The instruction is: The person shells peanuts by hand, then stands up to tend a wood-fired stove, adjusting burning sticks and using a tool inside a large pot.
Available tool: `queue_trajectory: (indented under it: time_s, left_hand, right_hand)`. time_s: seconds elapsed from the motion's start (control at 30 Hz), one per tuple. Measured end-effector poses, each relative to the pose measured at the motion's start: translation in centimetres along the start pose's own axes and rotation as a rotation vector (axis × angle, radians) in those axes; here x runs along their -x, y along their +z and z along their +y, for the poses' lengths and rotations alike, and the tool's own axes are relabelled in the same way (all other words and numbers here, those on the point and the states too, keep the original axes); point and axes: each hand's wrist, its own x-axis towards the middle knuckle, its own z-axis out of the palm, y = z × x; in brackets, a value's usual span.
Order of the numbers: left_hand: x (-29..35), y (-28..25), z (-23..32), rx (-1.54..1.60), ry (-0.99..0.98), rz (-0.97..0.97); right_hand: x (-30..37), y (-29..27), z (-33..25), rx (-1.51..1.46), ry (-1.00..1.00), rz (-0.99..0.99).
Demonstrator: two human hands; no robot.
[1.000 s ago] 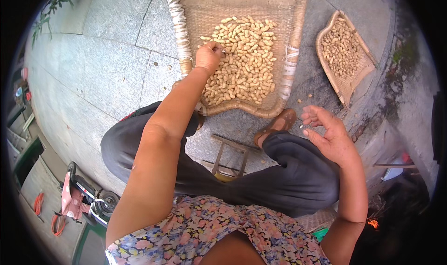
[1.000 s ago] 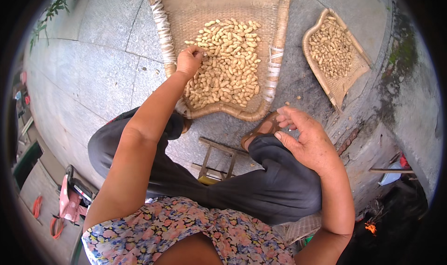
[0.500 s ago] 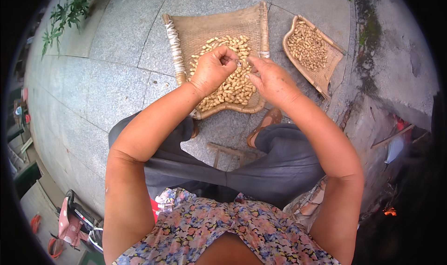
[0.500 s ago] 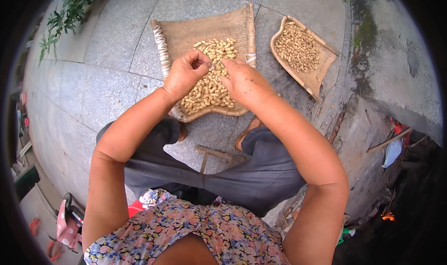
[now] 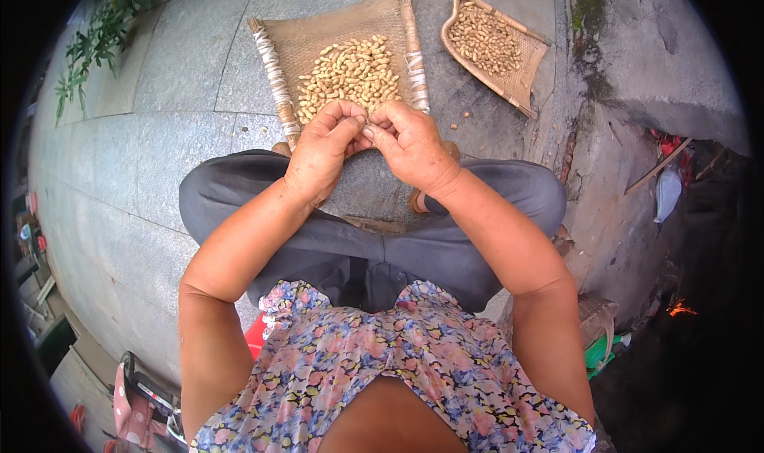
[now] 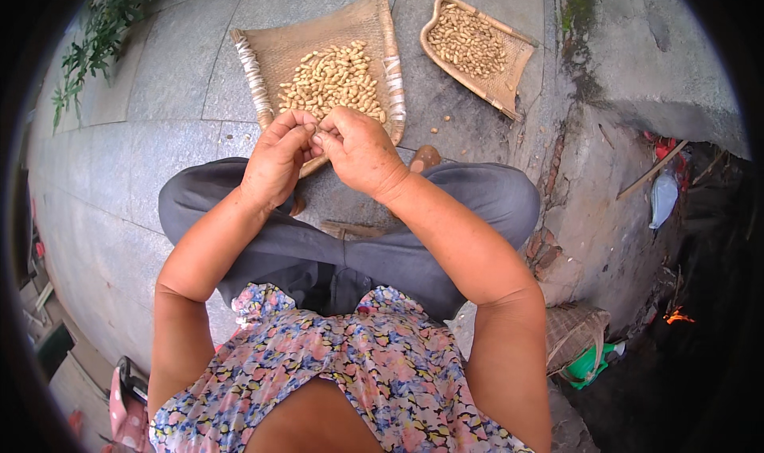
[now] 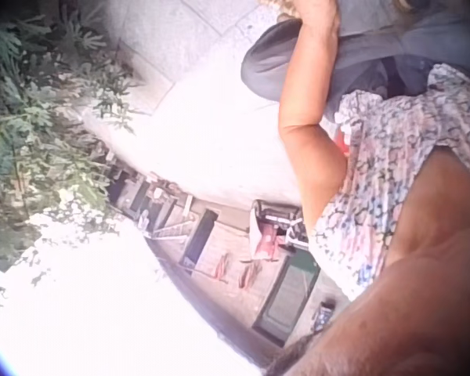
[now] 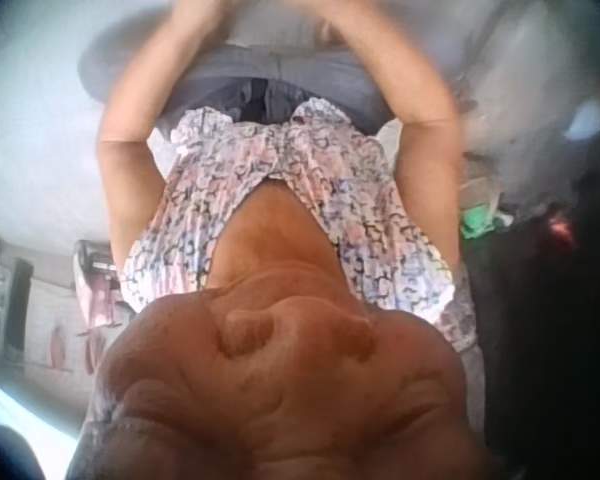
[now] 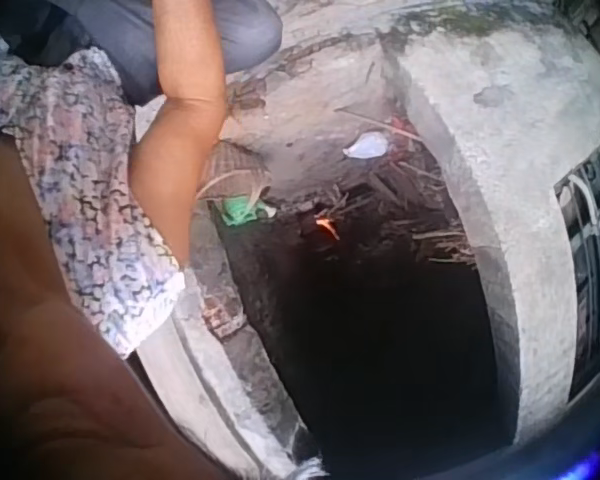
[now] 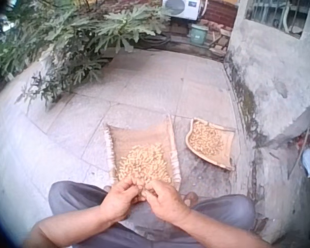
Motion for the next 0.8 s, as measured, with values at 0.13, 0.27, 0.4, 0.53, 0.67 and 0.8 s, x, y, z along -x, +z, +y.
queue_trajectory:
  time_s: [0.13,0.27,0.4,0.53,0.67,0.8]
  left_hand:
    - [0.6,1.6,-1.6,0.039,0.048,-0.005]
    - [1.9,1.5,-3.6,0.062,0.056,-0.012]
    - [0.9,2.1,-4.1,0.058,0.112,-0.043]
    - [-0.6,3.9,-4.1,-0.099,0.186,-0.066]
    - [-1.0,4.2,-6.4,-0.063,0.138,-0.021]
    - [-1.0,3.8,-6.5,-0.028,0.122,0.036]
  right_hand:
    - [2.1,0.2,0.7,-0.09,0.01,0.128]
    - [4.3,0.3,-0.5,-0.06,0.034,0.187]
    - [4.1,0.4,1.9,-0.195,0.026,0.238]
    - [4.0,-1.0,-0.2,-0.281,0.15,0.306]
    - [5.2,-0.7,3.6,-0.294,0.162,0.363]
    - [4.6,-1.5,3.2,0.134,-0.05,0.377]
